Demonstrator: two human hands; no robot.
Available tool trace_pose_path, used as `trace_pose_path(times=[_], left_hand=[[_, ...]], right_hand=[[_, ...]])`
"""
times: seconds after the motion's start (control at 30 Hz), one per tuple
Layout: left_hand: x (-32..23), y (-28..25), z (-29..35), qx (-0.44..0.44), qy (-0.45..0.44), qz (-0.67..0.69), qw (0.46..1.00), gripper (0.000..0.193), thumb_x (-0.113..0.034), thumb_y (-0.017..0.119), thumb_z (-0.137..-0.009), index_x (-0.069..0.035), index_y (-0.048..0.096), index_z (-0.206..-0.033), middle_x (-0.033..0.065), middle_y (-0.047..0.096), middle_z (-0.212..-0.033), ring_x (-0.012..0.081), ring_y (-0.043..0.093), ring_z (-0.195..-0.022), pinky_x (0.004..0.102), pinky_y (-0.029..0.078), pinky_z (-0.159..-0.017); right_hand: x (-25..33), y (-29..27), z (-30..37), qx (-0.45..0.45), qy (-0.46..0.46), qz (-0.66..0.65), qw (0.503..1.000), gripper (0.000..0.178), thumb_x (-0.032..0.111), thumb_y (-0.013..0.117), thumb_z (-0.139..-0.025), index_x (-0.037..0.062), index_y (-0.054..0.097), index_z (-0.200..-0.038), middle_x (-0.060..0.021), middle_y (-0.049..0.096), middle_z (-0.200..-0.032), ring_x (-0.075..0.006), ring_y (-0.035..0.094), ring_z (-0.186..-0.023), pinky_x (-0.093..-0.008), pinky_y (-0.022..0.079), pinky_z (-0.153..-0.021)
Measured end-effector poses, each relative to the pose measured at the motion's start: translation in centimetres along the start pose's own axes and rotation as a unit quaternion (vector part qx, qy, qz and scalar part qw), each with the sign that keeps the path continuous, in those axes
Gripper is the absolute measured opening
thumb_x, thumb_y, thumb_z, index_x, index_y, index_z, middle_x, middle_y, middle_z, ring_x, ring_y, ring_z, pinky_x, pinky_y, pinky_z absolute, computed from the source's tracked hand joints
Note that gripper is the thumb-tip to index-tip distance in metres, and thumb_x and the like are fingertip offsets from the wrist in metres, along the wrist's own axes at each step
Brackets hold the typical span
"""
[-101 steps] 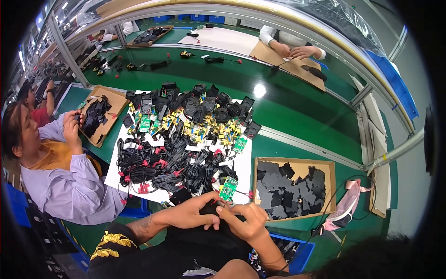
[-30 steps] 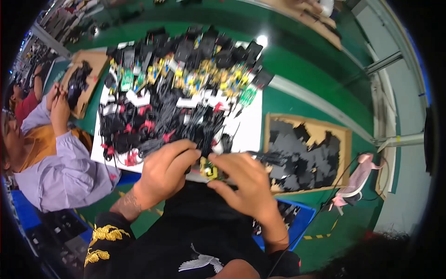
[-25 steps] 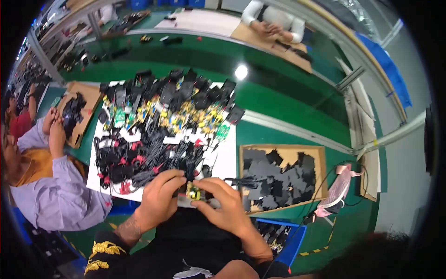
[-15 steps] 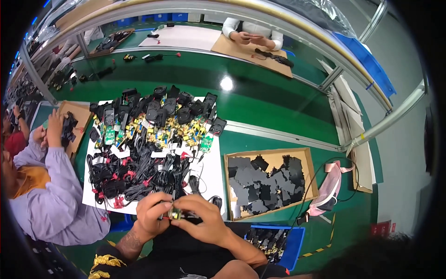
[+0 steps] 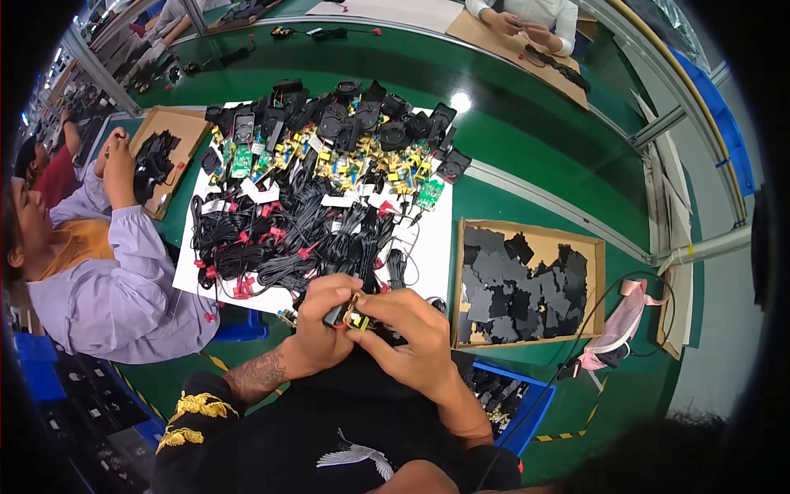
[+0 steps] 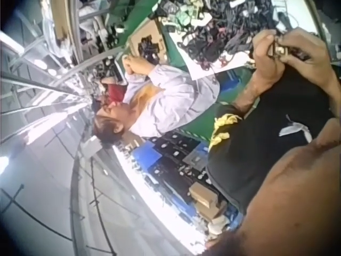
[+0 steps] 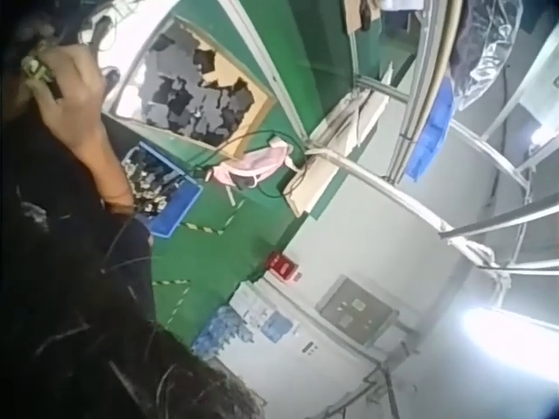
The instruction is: The person is assembling electronic circuit boards with plastic components at a factory workstation.
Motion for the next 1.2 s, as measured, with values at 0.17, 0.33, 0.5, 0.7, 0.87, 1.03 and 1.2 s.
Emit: trace_pose_path(times=[0.17, 0.33, 0.5, 0.7, 0.87, 1.03, 1.2], left_hand=[[0.1, 0.2, -0.3, 0.007, -0.023, 0.021, 0.999, 0.051, 0.002, 0.062, -0.096, -0.007, 0.034, -0.138, 0.0219, 0.051, -0.123, 0.0219, 0.058, -0.095, 0.0355, 0.053, -0.082], [-0.3, 0.1, -0.8, 0.009, -0.077, 0.085, 0.993, 0.048, 0.009, 0.064, -0.092, -0.003, 0.041, -0.133, 0.0212, 0.057, -0.118, 0.0231, 0.061, -0.094, 0.0329, 0.053, -0.083], [-0.8, -0.2, -1.5, 0.111, -0.326, 0.216, 0.914, 0.033, 0.001, 0.056, -0.1, 0.0, 0.045, -0.13, 0.0122, 0.064, -0.108, 0.0137, 0.063, -0.079, 0.0279, 0.052, -0.071], [-0.7, 0.4, -2.1, 0.245, -0.454, 0.43, 0.741, 0.024, -0.012, 0.058, -0.102, -0.007, 0.043, -0.12, 0.019, 0.067, -0.102, 0.0122, 0.059, -0.061, 0.0225, 0.041, -0.049], [-1.2, 0.7, -2.2, 0.212, -0.42, 0.572, 0.671, 0.029, -0.009, 0.057, -0.1, -0.008, 0.039, -0.122, 0.0282, 0.065, -0.104, 0.019, 0.059, -0.057, 0.0259, 0.042, -0.048], [-1.2, 1.0, -2.1, 0.185, -0.406, 0.506, 0.739, 0.045, 0.003, 0.06, -0.097, -0.009, 0.035, -0.132, 0.0091, 0.058, -0.102, 0.0125, 0.06, -0.079, 0.0261, 0.049, -0.068], [-0.1, 1.4, -1.1, 0.167, -0.379, 0.397, 0.819, 0.052, 0.008, 0.061, -0.093, -0.007, 0.034, -0.134, 0.0084, 0.05, -0.119, 0.0105, 0.056, -0.096, 0.0288, 0.05, -0.082]], right_hand=[[0.0, 0.0, 0.2, 0.018, -0.012, -0.007, 1.0, 0.038, 0.001, 0.088, -0.075, 0.0007, 0.075, -0.11, -0.0125, 0.073, -0.101, -0.0229, 0.074, -0.087, -0.0307, 0.06, -0.075], [0.1, 0.0, 0.4, -0.004, 0.004, -0.009, 1.0, 0.039, 0.001, 0.087, -0.076, -0.0002, 0.074, -0.113, -0.0135, 0.072, -0.102, -0.0207, 0.071, -0.082, -0.0297, 0.059, -0.07], [0.4, -2.2, -0.8, -0.061, -0.05, 0.075, 0.994, 0.024, 0.005, 0.075, -0.087, -0.0016, 0.074, -0.111, -0.0146, 0.073, -0.094, -0.021, 0.068, -0.073, -0.0306, 0.054, -0.062], [-0.4, -4.3, -2.7, -0.104, -0.072, 0.259, 0.958, 0.012, 0.001, 0.07, -0.091, -0.0011, 0.075, -0.102, -0.0123, 0.071, -0.08, -0.0263, 0.064, -0.059, -0.0353, 0.05, -0.056], [-0.3, -4.0, -3.9, -0.193, -0.126, 0.225, 0.947, 0.012, -0.001, 0.074, -0.086, 0.0001, 0.075, -0.099, -0.0111, 0.067, -0.08, -0.0274, 0.064, -0.069, -0.034, 0.051, -0.061], [1.5, -2.7, -0.6, -0.038, -0.041, 0.162, 0.985, 0.038, 0.004, 0.086, -0.074, 0.0079, 0.08, -0.112, -0.0067, 0.068, -0.097, -0.0168, 0.06, -0.068, -0.0288, 0.05, -0.059], [1.1, -1.7, 0.4, -0.067, -0.064, 0.215, 0.972, 0.037, 0.005, 0.088, -0.073, 0.008, 0.08, -0.109, -0.0041, 0.068, -0.096, -0.0161, 0.06, -0.069, -0.0284, 0.051, -0.059]])
Point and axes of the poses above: each hand's wrist, its own z-axis away from the middle knuckle, its own y-axis out of the palm, x = y × z, the point moved 4 cm from there along -z, towards the middle knuckle
